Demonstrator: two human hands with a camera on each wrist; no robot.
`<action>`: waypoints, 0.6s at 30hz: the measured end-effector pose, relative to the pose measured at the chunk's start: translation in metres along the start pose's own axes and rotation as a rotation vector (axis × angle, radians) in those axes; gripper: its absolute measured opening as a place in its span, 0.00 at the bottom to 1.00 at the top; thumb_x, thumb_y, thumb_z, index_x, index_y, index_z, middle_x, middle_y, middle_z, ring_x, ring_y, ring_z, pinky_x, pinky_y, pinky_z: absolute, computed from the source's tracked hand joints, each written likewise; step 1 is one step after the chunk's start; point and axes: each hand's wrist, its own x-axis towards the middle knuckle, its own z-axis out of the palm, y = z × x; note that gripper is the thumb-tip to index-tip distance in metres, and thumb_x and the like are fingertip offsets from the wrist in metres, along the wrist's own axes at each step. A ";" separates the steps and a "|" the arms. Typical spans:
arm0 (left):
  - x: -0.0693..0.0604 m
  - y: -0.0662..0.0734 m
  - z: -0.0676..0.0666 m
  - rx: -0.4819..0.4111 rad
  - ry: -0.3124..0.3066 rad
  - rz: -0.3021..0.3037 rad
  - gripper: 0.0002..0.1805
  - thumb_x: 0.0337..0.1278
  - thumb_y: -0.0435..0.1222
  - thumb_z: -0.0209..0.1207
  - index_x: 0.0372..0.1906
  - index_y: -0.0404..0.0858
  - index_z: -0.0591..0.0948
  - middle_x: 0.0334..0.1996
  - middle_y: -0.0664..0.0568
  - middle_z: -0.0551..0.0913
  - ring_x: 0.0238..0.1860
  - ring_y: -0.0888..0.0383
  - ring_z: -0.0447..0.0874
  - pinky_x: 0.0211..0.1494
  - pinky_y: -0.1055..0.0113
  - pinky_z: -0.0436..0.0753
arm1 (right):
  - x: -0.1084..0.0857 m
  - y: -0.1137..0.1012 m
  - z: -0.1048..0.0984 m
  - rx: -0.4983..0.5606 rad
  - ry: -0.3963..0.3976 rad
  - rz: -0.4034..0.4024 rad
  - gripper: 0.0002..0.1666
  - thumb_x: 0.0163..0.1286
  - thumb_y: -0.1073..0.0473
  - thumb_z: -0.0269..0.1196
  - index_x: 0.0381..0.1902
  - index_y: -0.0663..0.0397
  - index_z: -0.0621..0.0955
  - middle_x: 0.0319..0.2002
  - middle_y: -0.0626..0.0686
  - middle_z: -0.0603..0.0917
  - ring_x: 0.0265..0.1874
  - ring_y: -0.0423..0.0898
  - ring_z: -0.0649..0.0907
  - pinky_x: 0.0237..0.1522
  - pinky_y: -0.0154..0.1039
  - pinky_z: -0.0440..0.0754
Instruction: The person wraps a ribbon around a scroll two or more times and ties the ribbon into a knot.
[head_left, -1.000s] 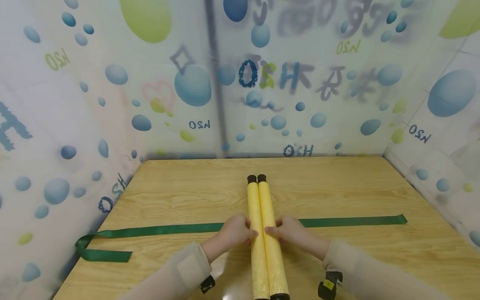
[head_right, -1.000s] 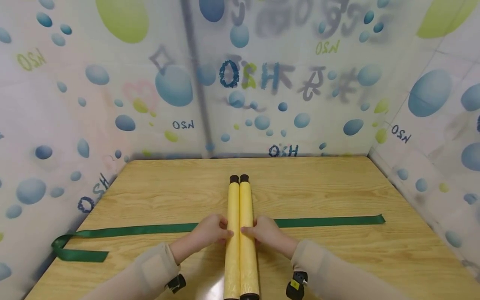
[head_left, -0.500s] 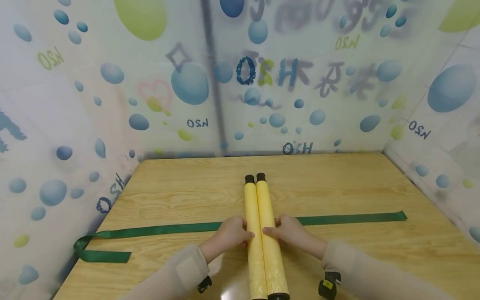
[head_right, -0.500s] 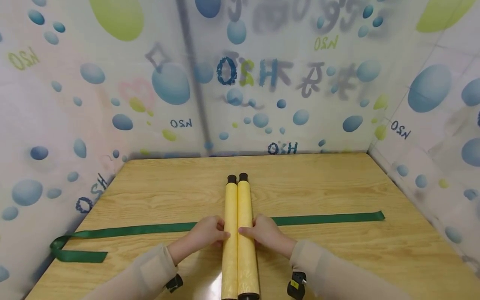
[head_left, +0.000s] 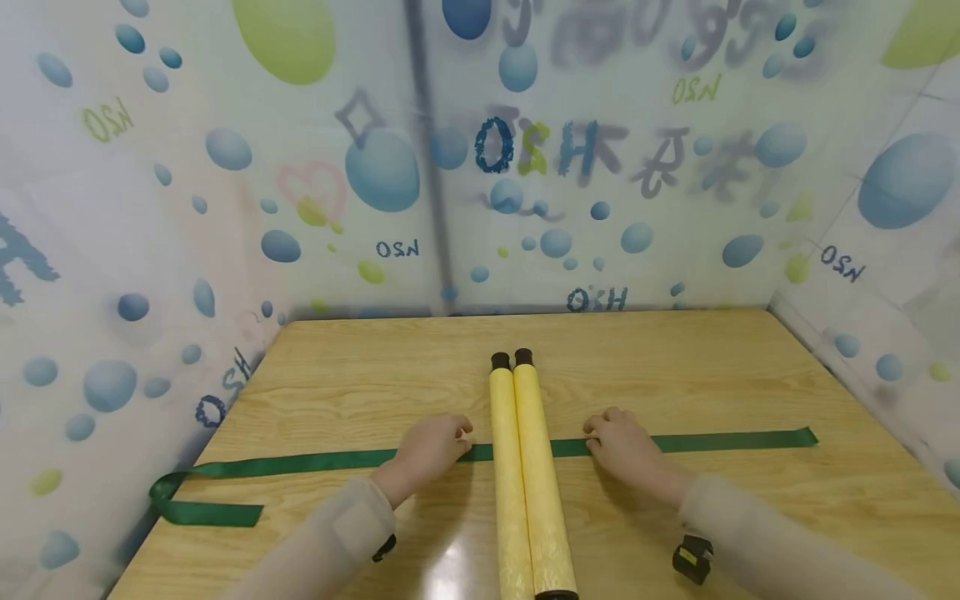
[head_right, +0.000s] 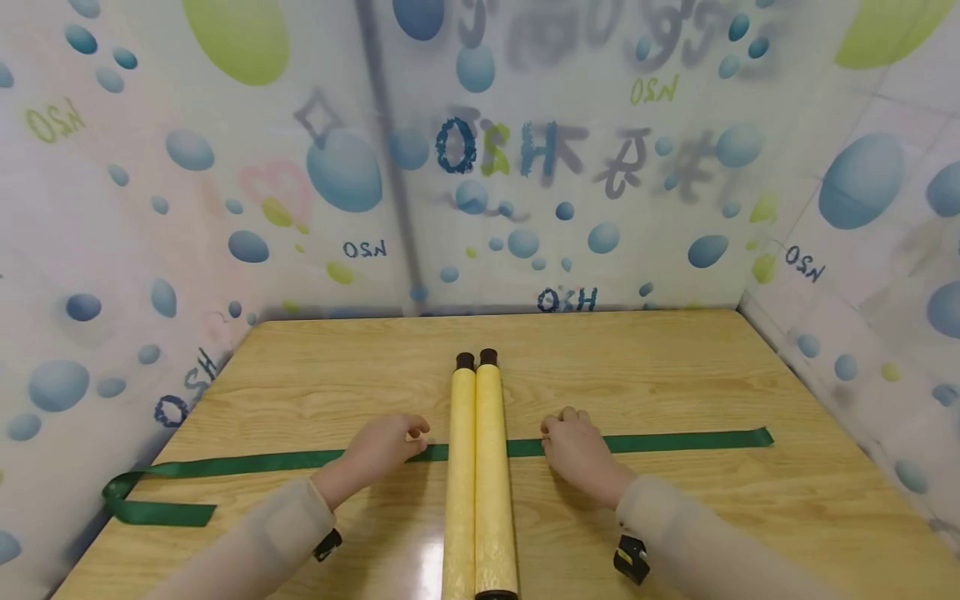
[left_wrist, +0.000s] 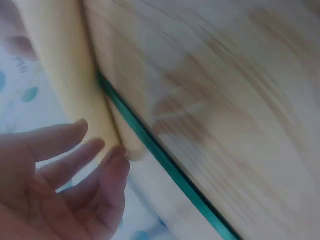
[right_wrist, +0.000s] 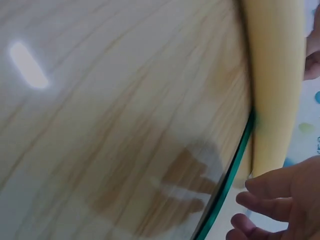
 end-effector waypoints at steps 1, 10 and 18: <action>0.000 -0.003 0.001 0.037 0.017 0.010 0.11 0.54 0.34 0.63 0.42 0.33 0.83 0.35 0.45 0.84 0.36 0.51 0.82 0.35 0.61 0.80 | -0.001 0.003 -0.001 -0.050 0.004 -0.020 0.05 0.61 0.64 0.63 0.36 0.59 0.82 0.35 0.57 0.77 0.35 0.52 0.76 0.38 0.47 0.77; 0.003 -0.009 0.010 0.385 0.065 0.036 0.08 0.47 0.36 0.68 0.31 0.37 0.81 0.26 0.48 0.80 0.27 0.53 0.77 0.28 0.61 0.79 | -0.003 0.012 -0.003 -0.169 -0.025 -0.053 0.05 0.59 0.61 0.66 0.31 0.56 0.79 0.31 0.53 0.76 0.31 0.48 0.72 0.30 0.41 0.74; 0.005 -0.011 0.012 0.367 0.023 0.019 0.07 0.46 0.35 0.68 0.28 0.40 0.80 0.27 0.51 0.80 0.30 0.53 0.77 0.32 0.58 0.77 | 0.000 0.018 0.002 -0.163 -0.018 -0.067 0.11 0.58 0.62 0.67 0.23 0.51 0.74 0.26 0.50 0.72 0.27 0.46 0.69 0.27 0.39 0.71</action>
